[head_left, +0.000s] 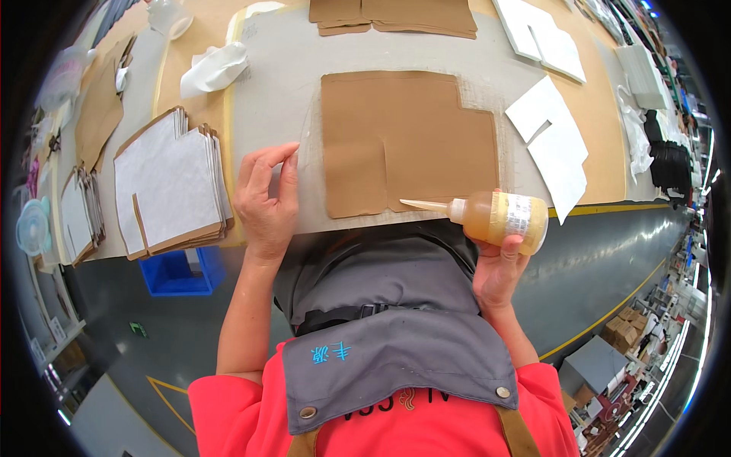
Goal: The person applies glue from a squeeze bottle onto brown cardboard pieces and then places white paper inserts on top. They smooth the paper down with their hands to ensure adhesion and then stack the finished units. The process is repeated for multiple items in a continuous assembly loop.
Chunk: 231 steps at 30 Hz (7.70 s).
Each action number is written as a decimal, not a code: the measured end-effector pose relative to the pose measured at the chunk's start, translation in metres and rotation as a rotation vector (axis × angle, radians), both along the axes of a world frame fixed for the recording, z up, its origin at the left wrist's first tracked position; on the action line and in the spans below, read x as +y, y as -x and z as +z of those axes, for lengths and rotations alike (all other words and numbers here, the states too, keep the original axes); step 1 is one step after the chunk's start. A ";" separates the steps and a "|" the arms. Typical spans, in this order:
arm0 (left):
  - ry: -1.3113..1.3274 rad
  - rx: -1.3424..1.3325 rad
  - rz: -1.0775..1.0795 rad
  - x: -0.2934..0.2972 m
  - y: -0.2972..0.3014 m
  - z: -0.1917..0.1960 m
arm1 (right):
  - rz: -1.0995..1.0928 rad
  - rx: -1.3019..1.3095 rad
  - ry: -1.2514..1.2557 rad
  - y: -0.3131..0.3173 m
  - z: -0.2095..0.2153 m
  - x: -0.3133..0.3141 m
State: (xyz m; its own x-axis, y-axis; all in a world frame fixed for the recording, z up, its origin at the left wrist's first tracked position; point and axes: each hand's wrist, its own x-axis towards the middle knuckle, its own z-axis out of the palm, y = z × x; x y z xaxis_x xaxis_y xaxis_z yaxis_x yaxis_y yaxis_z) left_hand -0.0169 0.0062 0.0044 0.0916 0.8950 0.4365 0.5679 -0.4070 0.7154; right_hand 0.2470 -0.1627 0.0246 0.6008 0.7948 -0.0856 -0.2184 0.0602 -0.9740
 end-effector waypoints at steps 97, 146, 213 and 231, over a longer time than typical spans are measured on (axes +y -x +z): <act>0.012 -0.049 0.002 0.002 0.002 0.001 | 0.311 -0.097 -0.002 -0.022 0.010 0.071; 0.019 -0.107 0.002 0.003 0.004 -0.002 | 0.414 -0.008 -0.047 -0.004 0.006 0.198; -0.019 -0.032 0.027 0.004 0.000 0.000 | 0.351 -0.112 -0.008 -0.063 0.008 0.120; -0.048 -0.013 0.026 0.003 0.000 -0.001 | 0.394 -0.179 -0.009 -0.049 0.010 0.070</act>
